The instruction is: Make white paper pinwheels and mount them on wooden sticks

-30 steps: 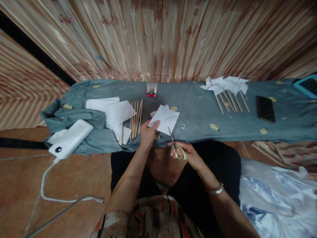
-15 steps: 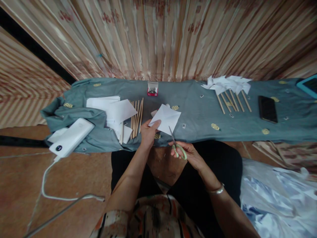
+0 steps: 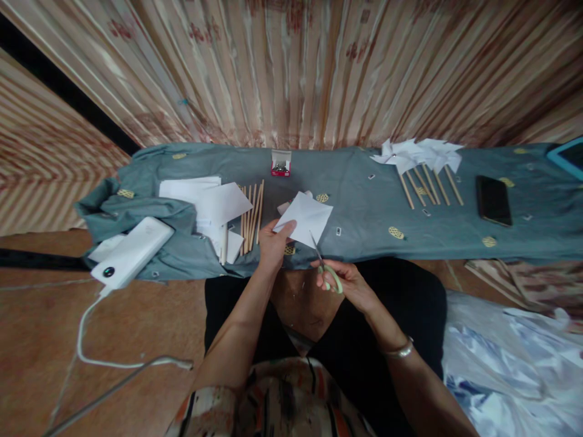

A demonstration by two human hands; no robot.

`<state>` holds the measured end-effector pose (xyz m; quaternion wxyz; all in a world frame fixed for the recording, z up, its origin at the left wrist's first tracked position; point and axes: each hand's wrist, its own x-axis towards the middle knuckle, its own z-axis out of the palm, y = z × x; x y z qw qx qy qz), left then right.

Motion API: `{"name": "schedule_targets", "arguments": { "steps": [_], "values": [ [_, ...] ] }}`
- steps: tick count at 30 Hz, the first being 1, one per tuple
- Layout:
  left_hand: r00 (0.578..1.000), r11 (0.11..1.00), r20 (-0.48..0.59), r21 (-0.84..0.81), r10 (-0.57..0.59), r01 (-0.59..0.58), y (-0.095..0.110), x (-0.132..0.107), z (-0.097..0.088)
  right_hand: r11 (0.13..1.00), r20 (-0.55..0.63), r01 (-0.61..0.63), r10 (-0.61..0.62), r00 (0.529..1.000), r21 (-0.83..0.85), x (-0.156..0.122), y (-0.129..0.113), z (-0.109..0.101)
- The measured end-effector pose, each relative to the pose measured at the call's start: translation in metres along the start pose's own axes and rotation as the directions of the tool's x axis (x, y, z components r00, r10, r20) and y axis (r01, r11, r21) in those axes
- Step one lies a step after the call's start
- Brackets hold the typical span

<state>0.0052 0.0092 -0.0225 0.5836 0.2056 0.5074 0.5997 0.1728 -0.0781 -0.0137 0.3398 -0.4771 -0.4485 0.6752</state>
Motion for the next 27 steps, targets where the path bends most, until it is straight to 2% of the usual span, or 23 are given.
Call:
{"name": "schedule_targets", "arguments": {
  "steps": [12,27],
  "values": [
    [1.0,1.0,-0.003,0.02,0.006,-0.006,-0.0015,0.0016,-0.0009,0.996,-0.041,-0.045,0.048,0.998,0.074,-0.0003,0.0001,0.0016],
    [1.0,0.999,0.008,0.053,-0.013,0.013,-0.0009,-0.0015,0.0008,0.999,-0.066,-0.028,0.031,0.997,0.045,0.0049,-0.001,0.0028]
  ]
}}
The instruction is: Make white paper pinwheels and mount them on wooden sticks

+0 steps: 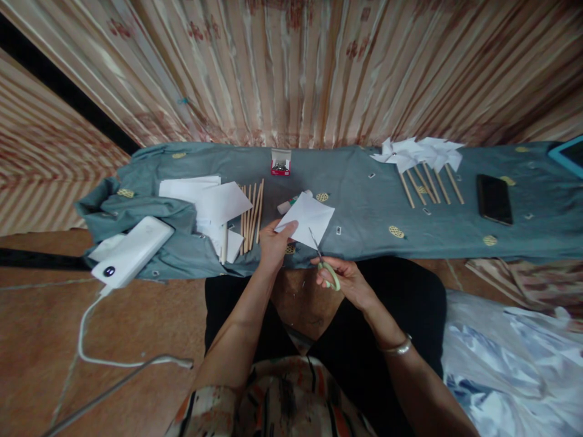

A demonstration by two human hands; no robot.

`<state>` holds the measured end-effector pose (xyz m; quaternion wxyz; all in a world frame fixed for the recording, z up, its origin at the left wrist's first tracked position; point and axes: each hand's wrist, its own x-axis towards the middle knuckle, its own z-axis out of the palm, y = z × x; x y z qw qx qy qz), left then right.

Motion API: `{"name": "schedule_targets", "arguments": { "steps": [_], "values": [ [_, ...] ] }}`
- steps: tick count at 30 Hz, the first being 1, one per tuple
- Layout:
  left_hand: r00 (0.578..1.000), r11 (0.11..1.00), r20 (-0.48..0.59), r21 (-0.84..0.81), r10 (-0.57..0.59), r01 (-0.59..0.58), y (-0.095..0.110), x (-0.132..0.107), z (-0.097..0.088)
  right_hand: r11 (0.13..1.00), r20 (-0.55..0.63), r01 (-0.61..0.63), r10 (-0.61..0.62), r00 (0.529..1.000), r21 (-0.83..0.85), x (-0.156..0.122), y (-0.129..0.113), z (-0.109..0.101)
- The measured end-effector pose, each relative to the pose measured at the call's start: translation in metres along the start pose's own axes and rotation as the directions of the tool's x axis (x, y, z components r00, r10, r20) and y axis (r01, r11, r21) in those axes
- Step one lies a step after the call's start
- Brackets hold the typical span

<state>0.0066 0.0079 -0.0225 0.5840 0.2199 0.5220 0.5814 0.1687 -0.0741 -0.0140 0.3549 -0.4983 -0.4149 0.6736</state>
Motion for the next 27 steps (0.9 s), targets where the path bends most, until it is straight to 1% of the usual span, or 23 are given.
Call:
{"name": "schedule_targets", "arguments": {
  "steps": [15,22,27],
  "values": [
    [1.0,1.0,0.019,0.003,-0.003,0.003,0.0009,-0.0004,-0.0006,1.0,-0.022,0.017,-0.017,1.0,0.004,0.0017,-0.0007,0.0013],
    [1.0,1.0,0.023,0.02,-0.011,0.01,0.0011,-0.0014,-0.0006,0.999,-0.009,0.038,-0.039,0.999,-0.024,0.0032,0.0001,0.0008],
    [1.0,1.0,0.03,0.008,-0.007,0.006,0.0007,-0.0011,-0.0006,0.999,-0.021,0.033,-0.033,0.999,-0.001,0.0034,0.0003,0.0018]
  ]
}}
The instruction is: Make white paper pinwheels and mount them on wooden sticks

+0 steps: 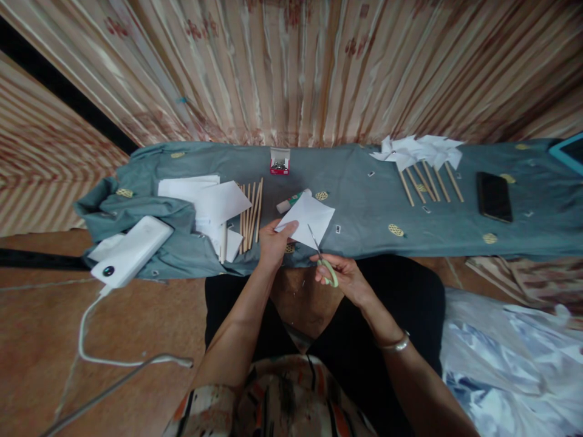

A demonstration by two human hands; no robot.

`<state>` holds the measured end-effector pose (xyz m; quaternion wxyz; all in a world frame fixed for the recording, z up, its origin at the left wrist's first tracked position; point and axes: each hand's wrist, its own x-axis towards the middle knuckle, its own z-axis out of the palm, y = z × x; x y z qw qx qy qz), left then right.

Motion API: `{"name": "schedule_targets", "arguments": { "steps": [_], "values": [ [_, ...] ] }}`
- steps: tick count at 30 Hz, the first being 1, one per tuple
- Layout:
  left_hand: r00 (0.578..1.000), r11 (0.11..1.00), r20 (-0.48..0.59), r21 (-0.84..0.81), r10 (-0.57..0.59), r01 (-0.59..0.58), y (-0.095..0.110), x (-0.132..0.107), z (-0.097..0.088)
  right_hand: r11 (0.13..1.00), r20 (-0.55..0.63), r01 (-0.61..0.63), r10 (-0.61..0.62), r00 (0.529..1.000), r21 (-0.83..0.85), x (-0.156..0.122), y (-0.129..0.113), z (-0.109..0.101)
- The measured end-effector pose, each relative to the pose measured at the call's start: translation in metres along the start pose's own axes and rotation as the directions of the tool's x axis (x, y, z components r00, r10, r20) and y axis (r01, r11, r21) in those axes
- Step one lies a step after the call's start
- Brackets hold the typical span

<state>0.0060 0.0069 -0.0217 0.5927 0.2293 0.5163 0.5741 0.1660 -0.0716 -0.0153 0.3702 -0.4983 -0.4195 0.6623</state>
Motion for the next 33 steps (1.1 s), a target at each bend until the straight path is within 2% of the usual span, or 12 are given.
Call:
{"name": "schedule_targets", "arguments": {
  "steps": [33],
  "values": [
    [1.0,1.0,0.024,0.014,0.003,-0.003,-0.0008,-0.0006,-0.0011,1.0,-0.021,0.008,-0.008,1.0,0.006,0.0021,0.003,0.0028]
  ]
}}
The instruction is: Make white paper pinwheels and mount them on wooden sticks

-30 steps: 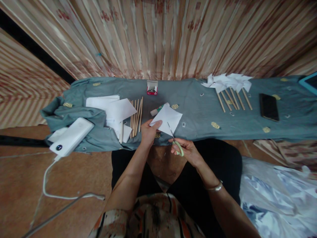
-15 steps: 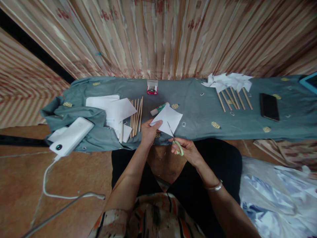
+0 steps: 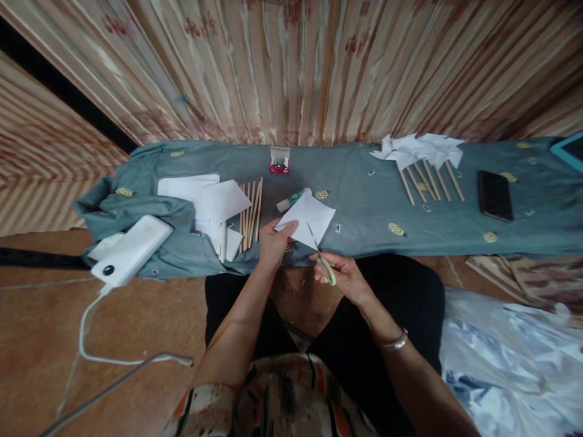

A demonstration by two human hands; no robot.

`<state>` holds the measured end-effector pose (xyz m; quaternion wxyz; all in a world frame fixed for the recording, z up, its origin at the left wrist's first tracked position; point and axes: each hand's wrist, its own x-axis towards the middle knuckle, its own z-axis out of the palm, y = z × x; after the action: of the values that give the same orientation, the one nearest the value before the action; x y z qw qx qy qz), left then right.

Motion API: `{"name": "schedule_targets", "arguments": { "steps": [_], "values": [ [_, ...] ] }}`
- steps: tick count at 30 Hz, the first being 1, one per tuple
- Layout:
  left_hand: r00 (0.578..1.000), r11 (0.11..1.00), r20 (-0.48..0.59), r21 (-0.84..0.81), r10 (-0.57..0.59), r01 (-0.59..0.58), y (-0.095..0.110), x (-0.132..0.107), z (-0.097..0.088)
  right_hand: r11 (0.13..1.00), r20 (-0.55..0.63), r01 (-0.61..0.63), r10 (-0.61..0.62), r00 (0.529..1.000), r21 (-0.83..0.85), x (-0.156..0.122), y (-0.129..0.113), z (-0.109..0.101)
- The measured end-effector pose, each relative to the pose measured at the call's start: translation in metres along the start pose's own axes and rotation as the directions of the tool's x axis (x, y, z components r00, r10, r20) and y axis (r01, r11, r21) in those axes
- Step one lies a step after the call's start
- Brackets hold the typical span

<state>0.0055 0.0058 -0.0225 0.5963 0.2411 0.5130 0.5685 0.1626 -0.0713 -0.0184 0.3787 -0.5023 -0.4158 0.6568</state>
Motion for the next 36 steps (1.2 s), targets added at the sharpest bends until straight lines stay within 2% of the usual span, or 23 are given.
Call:
{"name": "schedule_targets", "arguments": {
  "steps": [4,7,11,14,16,18,20,21,22,23,28,30,32,34,36],
  "values": [
    [1.0,1.0,-0.011,-0.022,-0.016,0.015,0.0,0.0,0.0,1.0,0.027,-0.003,0.004,1.0,-0.022,-0.001,-0.004,0.002],
    [0.999,0.997,-0.013,-0.07,-0.031,0.03,0.003,0.0,0.0,0.998,0.1,-0.04,0.044,0.994,-0.047,-0.005,-0.014,-0.002],
    [0.998,0.982,0.007,-0.179,-0.065,0.065,0.013,0.0,-0.002,0.996,0.221,-0.064,0.077,0.972,-0.063,-0.017,-0.029,-0.025],
    [0.996,0.974,0.027,-0.208,-0.084,0.088,0.019,0.0,-0.004,1.0,0.216,0.021,-0.019,0.976,-0.006,-0.026,-0.034,-0.047],
    [0.995,0.98,0.037,-0.175,-0.09,0.095,0.021,-0.001,-0.005,0.996,0.153,0.082,-0.087,0.984,0.036,-0.028,-0.034,-0.058],
    [0.995,0.992,0.049,-0.083,-0.092,0.096,0.019,-0.003,-0.006,0.983,-0.033,0.177,-0.176,0.984,0.052,-0.024,-0.034,-0.063],
    [0.991,0.994,0.095,0.062,-0.093,0.087,0.017,-0.006,-0.007,0.957,-0.279,0.289,-0.279,0.919,-0.004,-0.016,-0.035,-0.062],
    [0.987,0.987,0.135,0.142,-0.093,0.073,0.017,-0.008,-0.007,0.947,-0.351,0.316,-0.316,0.881,-0.059,-0.012,-0.036,-0.06],
    [0.979,0.974,0.182,0.22,-0.096,0.055,0.016,-0.01,-0.007,0.938,-0.383,0.33,-0.344,0.857,-0.104,-0.009,-0.037,-0.058],
    [0.968,0.956,0.228,0.291,-0.106,0.036,0.016,-0.012,-0.007,0.933,-0.376,0.333,-0.359,0.854,-0.134,-0.006,-0.038,-0.056],
    [0.905,0.865,0.387,0.501,-0.178,-0.044,0.02,-0.016,0.0,0.943,-0.241,0.278,-0.317,0.917,-0.183,0.002,-0.032,-0.044],
    [0.9,0.879,0.401,0.474,-0.169,-0.046,0.02,-0.015,0.002,0.949,-0.237,0.264,-0.3,0.924,-0.172,0.005,-0.027,-0.042],
    [0.917,0.932,0.382,0.36,-0.115,-0.033,0.02,-0.017,0.004,0.952,-0.281,0.277,-0.304,0.911,-0.132,0.008,-0.024,-0.04],
    [0.934,0.98,0.353,0.197,-0.05,-0.022,0.017,-0.022,0.005,0.949,-0.372,0.307,-0.31,0.875,-0.071,0.012,-0.024,-0.036],
    [0.934,0.998,0.357,0.068,-0.024,-0.001,0.012,-0.033,0.009,0.943,-0.47,0.333,-0.301,0.83,-0.015,0.015,-0.025,-0.031]
  ]
}}
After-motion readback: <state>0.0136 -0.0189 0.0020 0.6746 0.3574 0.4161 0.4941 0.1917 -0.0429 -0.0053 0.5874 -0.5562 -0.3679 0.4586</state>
